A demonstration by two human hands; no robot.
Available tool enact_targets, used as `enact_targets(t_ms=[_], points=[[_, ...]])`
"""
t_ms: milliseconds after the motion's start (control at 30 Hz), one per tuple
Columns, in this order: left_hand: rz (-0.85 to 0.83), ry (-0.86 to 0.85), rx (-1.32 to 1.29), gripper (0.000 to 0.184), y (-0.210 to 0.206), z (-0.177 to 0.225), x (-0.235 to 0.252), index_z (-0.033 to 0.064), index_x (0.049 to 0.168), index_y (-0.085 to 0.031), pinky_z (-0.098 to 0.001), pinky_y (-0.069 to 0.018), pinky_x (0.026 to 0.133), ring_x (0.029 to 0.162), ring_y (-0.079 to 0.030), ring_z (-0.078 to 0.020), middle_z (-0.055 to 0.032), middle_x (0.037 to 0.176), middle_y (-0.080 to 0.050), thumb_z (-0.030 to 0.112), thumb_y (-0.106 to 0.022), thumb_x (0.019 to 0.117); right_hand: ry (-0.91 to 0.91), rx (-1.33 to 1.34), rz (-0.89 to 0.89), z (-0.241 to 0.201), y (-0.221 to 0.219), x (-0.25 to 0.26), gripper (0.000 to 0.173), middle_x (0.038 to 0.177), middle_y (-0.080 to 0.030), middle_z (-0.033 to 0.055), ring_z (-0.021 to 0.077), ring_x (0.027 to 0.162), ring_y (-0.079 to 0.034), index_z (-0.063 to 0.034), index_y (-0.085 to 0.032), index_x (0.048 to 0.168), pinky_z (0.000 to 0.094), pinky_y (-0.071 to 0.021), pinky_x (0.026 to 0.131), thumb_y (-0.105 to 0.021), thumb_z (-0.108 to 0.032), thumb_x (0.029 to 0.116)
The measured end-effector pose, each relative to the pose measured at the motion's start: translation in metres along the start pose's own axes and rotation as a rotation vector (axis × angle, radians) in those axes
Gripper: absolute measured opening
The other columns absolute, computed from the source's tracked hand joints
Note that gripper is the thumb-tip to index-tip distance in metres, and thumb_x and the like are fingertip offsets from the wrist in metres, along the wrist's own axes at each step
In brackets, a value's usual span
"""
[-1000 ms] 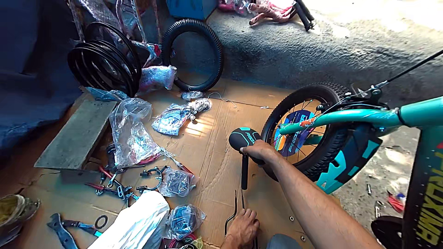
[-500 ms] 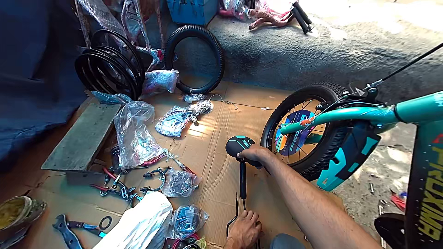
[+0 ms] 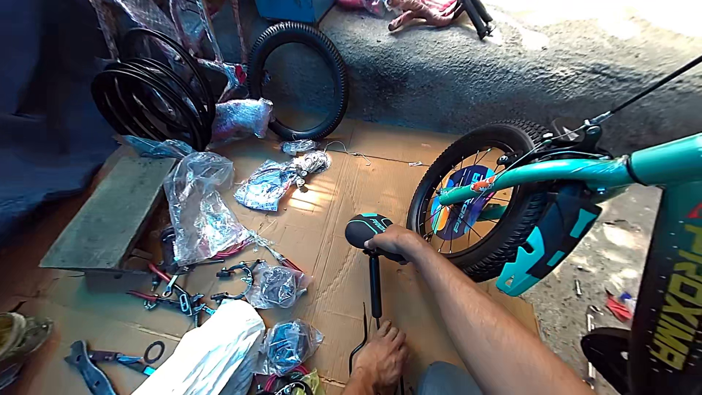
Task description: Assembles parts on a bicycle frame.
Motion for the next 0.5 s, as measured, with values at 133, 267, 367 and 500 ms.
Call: enact_targets(t_ms=[133,267,367,500], points=[[-0.082,0.008,-0.088,0.041,0.002,-0.002,0.005,0.0047,0.113,-0.068,-0.0475,-0.0451,0.106,0.12,-0.062,-0.0313,-0.0145,0.117,-0.069,0.029,-0.035,0.1088,-0.044,0.008,0.105,-0.004,-0.008,-0.028,0.063,0.11,-0.069,0.0195,0.0341,0.102,-0.068,-0.0011,-0.067,0.11,0.0569,-0.0544,0.082,-0.071,-0.059,0.0846],[-0.07,0.021,-0.109,0.045,0.017,0.001,0.003,0.0043,0.11,-0.068,-0.0472,-0.0468,0.102,0.114,-0.063,-0.0321,-0.0151,0.111,-0.069,0.03,-0.032,0.1101,-0.069,0.025,0.181,-0.006,-0.012,-0.06,0.077,0.115,-0.068,0.0207,0.0343,0.105,-0.07,0.0009,-0.05,0.135,0.0543,-0.0569,0.082,-0.069,-0.057,0.0878],[-0.11,0.062,-0.148,0.045,0.041,0.008,-0.001,0.0021,0.107,-0.069,-0.0477,-0.0464,0.101,0.113,-0.064,-0.0337,-0.0174,0.108,-0.07,0.03,-0.034,0.1103,-0.046,0.028,0.228,-0.009,-0.019,-0.079,0.073,0.109,-0.068,0.0201,0.0348,0.101,-0.07,0.0007,-0.047,0.137,0.0533,-0.0573,0.079,-0.066,-0.055,0.0927],[-0.108,0.067,-0.161,0.042,0.058,0.013,-0.006,0.0015,0.105,-0.07,-0.0461,-0.0472,0.097,0.11,-0.065,-0.0331,-0.0172,0.106,-0.07,0.028,-0.038,0.1104,-0.002,0.004,0.271,-0.008,-0.024,-0.102,0.068,0.102,-0.069,0.0168,0.0332,0.096,-0.072,-0.002,-0.046,0.136,0.0515,-0.0582,0.076,-0.063,-0.054,0.0959]])
Point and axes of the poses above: each hand's wrist, its own x-axis towards the middle knuckle, its own y-axis out of the back of the hand, z = x × y, the point moved 6 cm from there along x, towards the middle knuckle
